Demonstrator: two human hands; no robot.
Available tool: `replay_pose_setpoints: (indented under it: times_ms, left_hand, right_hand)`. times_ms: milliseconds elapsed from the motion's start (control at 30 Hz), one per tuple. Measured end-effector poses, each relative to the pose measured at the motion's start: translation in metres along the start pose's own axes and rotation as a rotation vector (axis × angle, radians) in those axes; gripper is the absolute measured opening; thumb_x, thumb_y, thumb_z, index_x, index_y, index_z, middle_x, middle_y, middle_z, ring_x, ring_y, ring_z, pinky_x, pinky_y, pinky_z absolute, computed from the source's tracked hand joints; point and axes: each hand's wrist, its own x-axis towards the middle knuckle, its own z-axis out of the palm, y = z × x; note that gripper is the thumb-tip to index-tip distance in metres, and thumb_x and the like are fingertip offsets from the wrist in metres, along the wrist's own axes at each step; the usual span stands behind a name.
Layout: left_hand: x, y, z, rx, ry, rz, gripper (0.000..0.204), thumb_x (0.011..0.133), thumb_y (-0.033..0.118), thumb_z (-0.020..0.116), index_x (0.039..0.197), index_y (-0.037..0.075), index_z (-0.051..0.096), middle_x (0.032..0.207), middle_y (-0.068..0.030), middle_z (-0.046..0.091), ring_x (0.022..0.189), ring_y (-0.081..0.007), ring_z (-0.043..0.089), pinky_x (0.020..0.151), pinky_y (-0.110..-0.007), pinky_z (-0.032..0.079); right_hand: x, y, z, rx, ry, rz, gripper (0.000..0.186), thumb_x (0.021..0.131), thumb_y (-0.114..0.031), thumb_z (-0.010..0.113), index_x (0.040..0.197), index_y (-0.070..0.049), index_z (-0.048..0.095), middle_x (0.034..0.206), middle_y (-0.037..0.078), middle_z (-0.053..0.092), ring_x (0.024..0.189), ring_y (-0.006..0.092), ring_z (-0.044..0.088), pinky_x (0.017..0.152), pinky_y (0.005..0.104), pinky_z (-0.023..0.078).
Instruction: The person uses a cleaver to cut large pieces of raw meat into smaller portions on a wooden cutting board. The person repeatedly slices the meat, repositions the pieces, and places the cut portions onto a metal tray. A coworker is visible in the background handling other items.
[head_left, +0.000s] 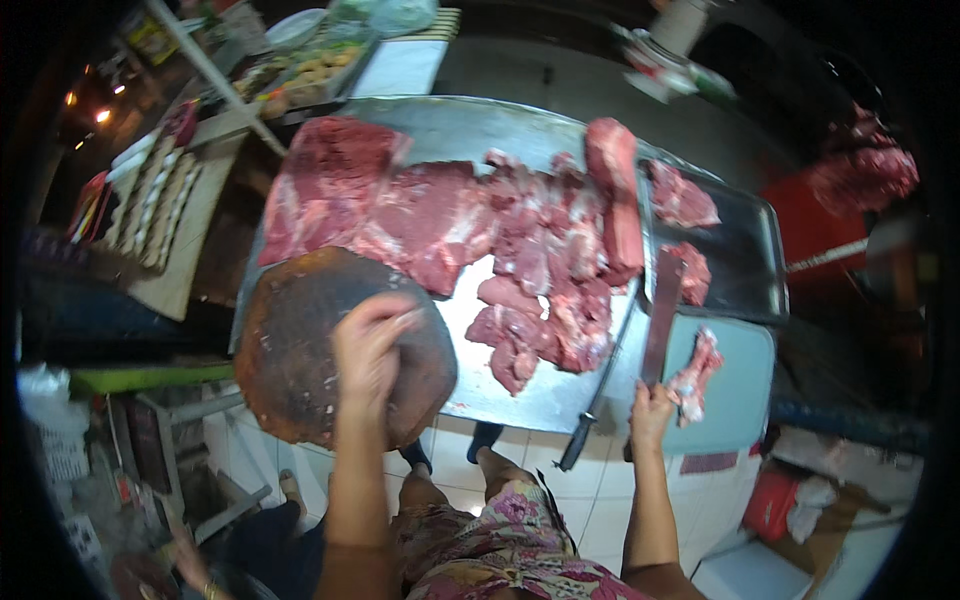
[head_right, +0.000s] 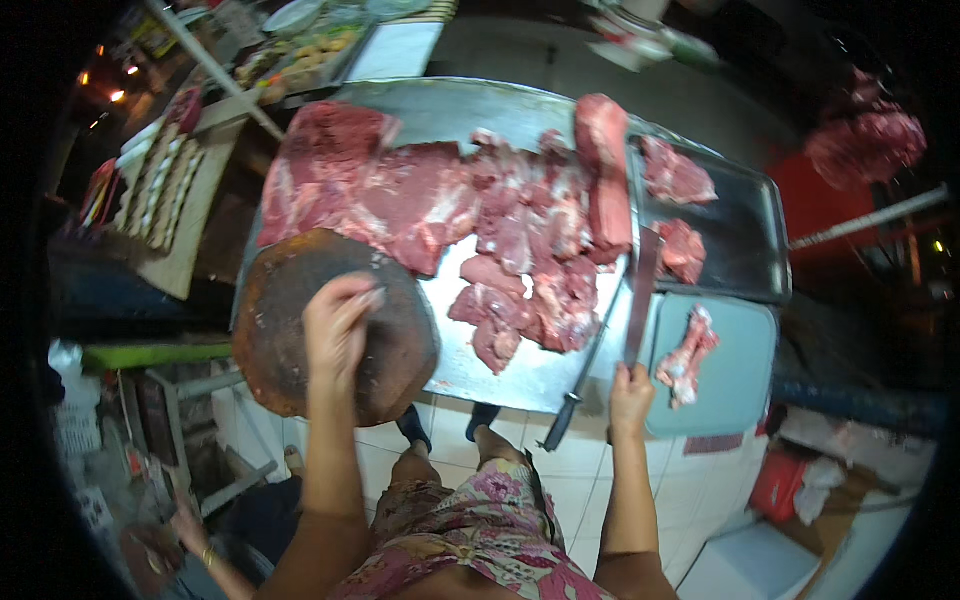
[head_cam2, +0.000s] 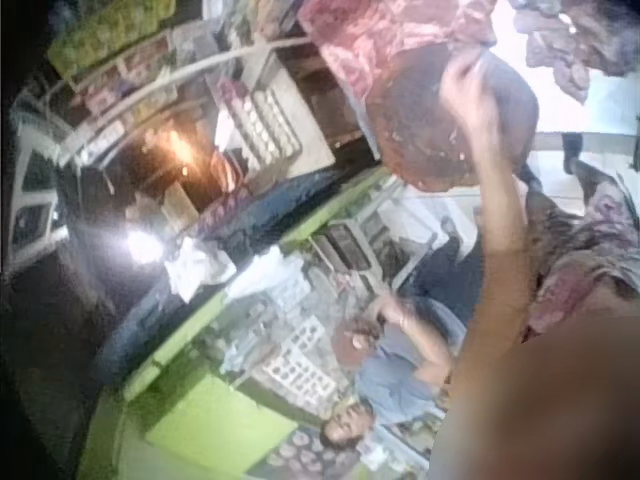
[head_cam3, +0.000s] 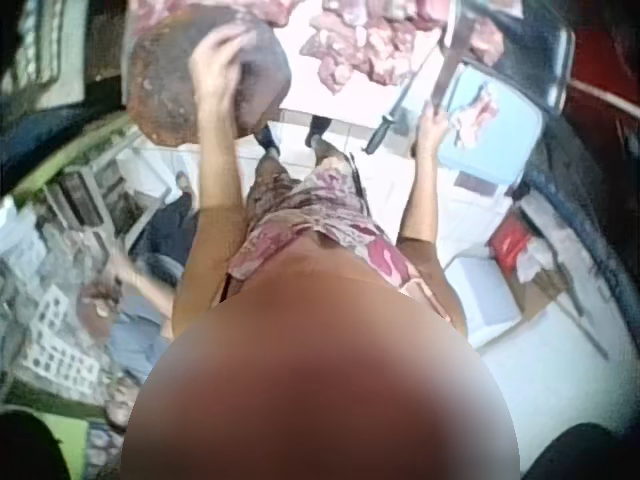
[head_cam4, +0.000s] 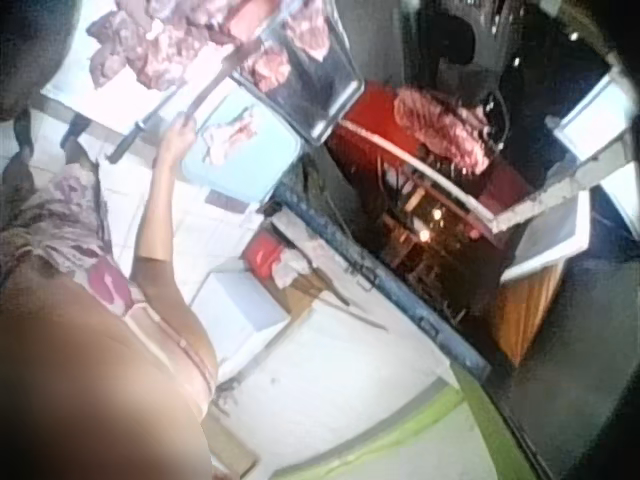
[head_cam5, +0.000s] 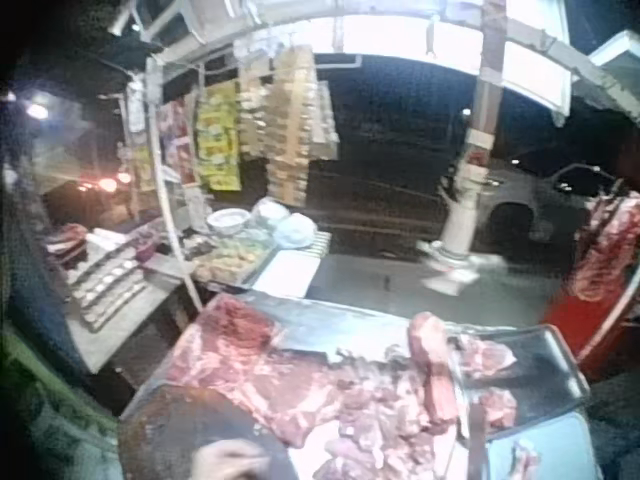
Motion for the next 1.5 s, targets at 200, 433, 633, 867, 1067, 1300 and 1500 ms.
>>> replay_pose_setpoints:
  times_ms: [200, 433, 633, 867, 1067, 1300, 1500]
  left_hand:
    - [0.133, -0.113, 0.168, 1.274, -0.126, -0.19, 0.035, 0.081, -0.004, 0.047, 0.11, 0.0, 0.066, 0.114, -0.0265, 0.062, 0.112, -0.0382, 0.059, 0.096, -0.041, 0.048]
    - [0.131, -0.166, 0.167, 0.962, -0.071, 0.25, 0.016, 0.066, -0.005, 0.061, 0.073, 0.007, 0.07, 0.102, -0.023, 0.06, 0.093, -0.039, 0.059, 0.082, -0.042, 0.048]
    - [0.124, -0.132, 0.063, 1.153, -0.114, 0.355, 0.027, 0.066, -0.006, 0.065, 0.087, 0.008, 0.072, 0.123, -0.0261, 0.058, 0.108, -0.038, 0.061, 0.092, -0.04, 0.049]
    - [0.16, -0.054, -0.131, 0.871, 0.102, 0.3, 0.025, 0.067, -0.013, 0.052, 0.079, 0.002, 0.067, 0.078, -0.0086, 0.065, 0.075, -0.0186, 0.063, 0.071, -0.029, 0.05]
    - [0.265, -0.012, -0.266, 1.016, 0.488, 0.344, 0.004, 0.078, 0.005, 0.066, 0.075, 0.003, 0.067, 0.089, -0.0177, 0.065, 0.087, -0.0306, 0.064, 0.073, -0.039, 0.048]
    - [0.377, 0.002, -0.34, 1.322, 0.396, 0.143, 0.036, 0.077, 0.025, 0.076, 0.099, -0.001, 0.066, 0.105, -0.0257, 0.064, 0.091, -0.0378, 0.064, 0.083, -0.042, 0.048]
    - [0.429, -0.028, -0.366, 0.66, 0.206, -0.226, 0.067, 0.076, 0.03, 0.079, 0.126, -0.005, 0.052, 0.111, -0.0224, 0.064, 0.09, -0.0293, 0.066, 0.076, -0.038, 0.054]
  right_hand:
    - [0.043, -0.005, 0.027, -0.239, 0.129, -0.034, 0.034, 0.085, -0.027, 0.067, 0.074, 0.004, 0.059, 0.062, 0.021, 0.059, 0.053, 0.0331, 0.055, 0.055, 0.0434, 0.044]
    - [0.069, 0.005, 0.076, -0.36, 0.196, 0.153, 0.043, 0.077, -0.045, 0.074, 0.086, -0.003, 0.065, 0.077, 0.018, 0.069, 0.072, 0.0395, 0.067, 0.065, 0.0488, 0.051]
    - [0.063, 0.027, 0.097, -0.403, 0.224, 0.108, 0.044, 0.077, -0.043, 0.075, 0.088, -0.003, 0.061, 0.082, 0.021, 0.069, 0.075, 0.0416, 0.067, 0.067, 0.0509, 0.051]
    - [0.058, -0.002, 0.091, -0.536, 0.16, 0.009, 0.041, 0.079, -0.029, 0.074, 0.098, 0.005, 0.062, 0.087, 0.024, 0.068, 0.078, 0.0439, 0.064, 0.071, 0.0493, 0.05]
    - [0.034, -0.207, 0.199, 0.283, 0.139, -0.151, 0.026, 0.089, -0.004, 0.059, 0.114, 0.001, 0.064, 0.108, 0.011, 0.067, 0.102, 0.0188, 0.06, 0.094, 0.0345, 0.046]
    - [0.011, -0.404, 0.469, 0.206, -0.303, -0.119, 0.06, 0.081, -0.015, 0.07, 0.131, 0.008, 0.047, 0.121, 0.029, 0.06, 0.114, 0.0389, 0.059, 0.098, 0.0413, 0.045]
    - [0.054, -0.403, 0.536, 0.034, -0.221, 0.116, 0.062, 0.079, -0.02, 0.072, 0.128, 0.008, 0.047, 0.12, 0.033, 0.058, 0.114, 0.045, 0.056, 0.098, 0.043, 0.044]
